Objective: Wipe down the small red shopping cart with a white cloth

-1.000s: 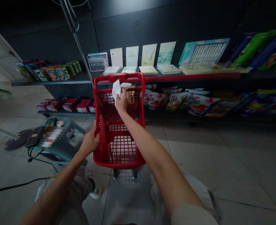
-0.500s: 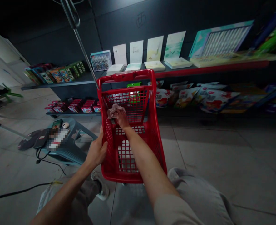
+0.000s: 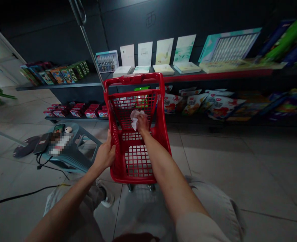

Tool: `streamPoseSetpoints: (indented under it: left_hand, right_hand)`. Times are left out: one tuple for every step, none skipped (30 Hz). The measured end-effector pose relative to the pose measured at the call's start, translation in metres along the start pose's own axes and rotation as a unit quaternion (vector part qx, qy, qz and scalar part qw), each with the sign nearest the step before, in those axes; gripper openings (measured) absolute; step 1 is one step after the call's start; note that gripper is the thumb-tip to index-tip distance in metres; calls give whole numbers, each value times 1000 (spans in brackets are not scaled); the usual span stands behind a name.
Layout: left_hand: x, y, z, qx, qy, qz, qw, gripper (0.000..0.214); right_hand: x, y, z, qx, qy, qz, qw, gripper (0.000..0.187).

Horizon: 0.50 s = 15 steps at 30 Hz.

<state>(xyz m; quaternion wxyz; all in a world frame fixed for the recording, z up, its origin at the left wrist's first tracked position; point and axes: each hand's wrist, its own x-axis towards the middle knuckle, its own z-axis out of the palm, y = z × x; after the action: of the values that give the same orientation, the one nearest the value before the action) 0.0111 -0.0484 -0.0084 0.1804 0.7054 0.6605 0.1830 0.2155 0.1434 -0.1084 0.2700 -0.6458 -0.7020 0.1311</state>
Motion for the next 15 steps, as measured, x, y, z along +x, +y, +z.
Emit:
streamPoseSetpoints:
  left_hand:
    - [-1, 1, 0, 2, -3, 1, 1000, 82]
    - [-1, 2, -1, 4, -5, 2, 1000, 82]
    - [-1, 3, -2, 3, -7, 4, 1000, 82]
    - [-1, 3, -2, 2, -7, 5, 1000, 82]
    - [0, 3, -3, -1, -7, 6, 1000, 82]
    - [1, 2, -4, -2, -6, 6, 1000, 82]
    - [1, 1, -4, -3, -5, 6, 1000, 82]
    - [2, 0, -3, -2, -3, 6, 1000, 82]
    - [2, -1, -3, 0, -1, 6, 1000, 82]
    - [2, -2, -2, 3, 0, 8, 1000, 82]
    - [2, -2, -1, 4, 2, 9, 1000, 81]
    - [1, -2, 0, 4, 3, 9, 1000, 81]
    - [1, -1, 0, 3, 2, 8, 1000, 82]
    - [0, 0, 1, 2, 1, 7, 1000, 82]
    - [-1, 1, 1, 1, -1, 6, 1000, 82]
  right_hand:
    - [8, -6, -8, 11, 50, 8, 999, 47]
    - [17, -12, -18, 25, 109, 14, 994, 49]
    - [28, -17, -28, 40, 171, 15, 984, 50]
    - [39, -22, -38, 52, 230, 12, 972, 50]
    - [49, -26, -48, 59, 277, 4, 959, 50]
    - [58, -28, -56, 61, 308, -4, 949, 51]
    - [64, -28, -63, 61, 325, -12, 944, 51]
    - [68, -27, -66, 62, 328, -15, 942, 51]
    - [69, -24, -66, 61, 319, -12, 946, 50]
    - [66, -19, -62, 59, 299, -1, 952, 49]
    - [60, -13, -55, 52, 270, 13, 961, 47]
    - [52, -6, -46, 39, 233, 27, 971, 45]
    - [43, 2, -35, 20, 193, 40, 980, 44]
    - [33, 10, -23, -3, 151, 50, 987, 44]
    - [23, 17, -12, -29, 110, 58, 992, 45]
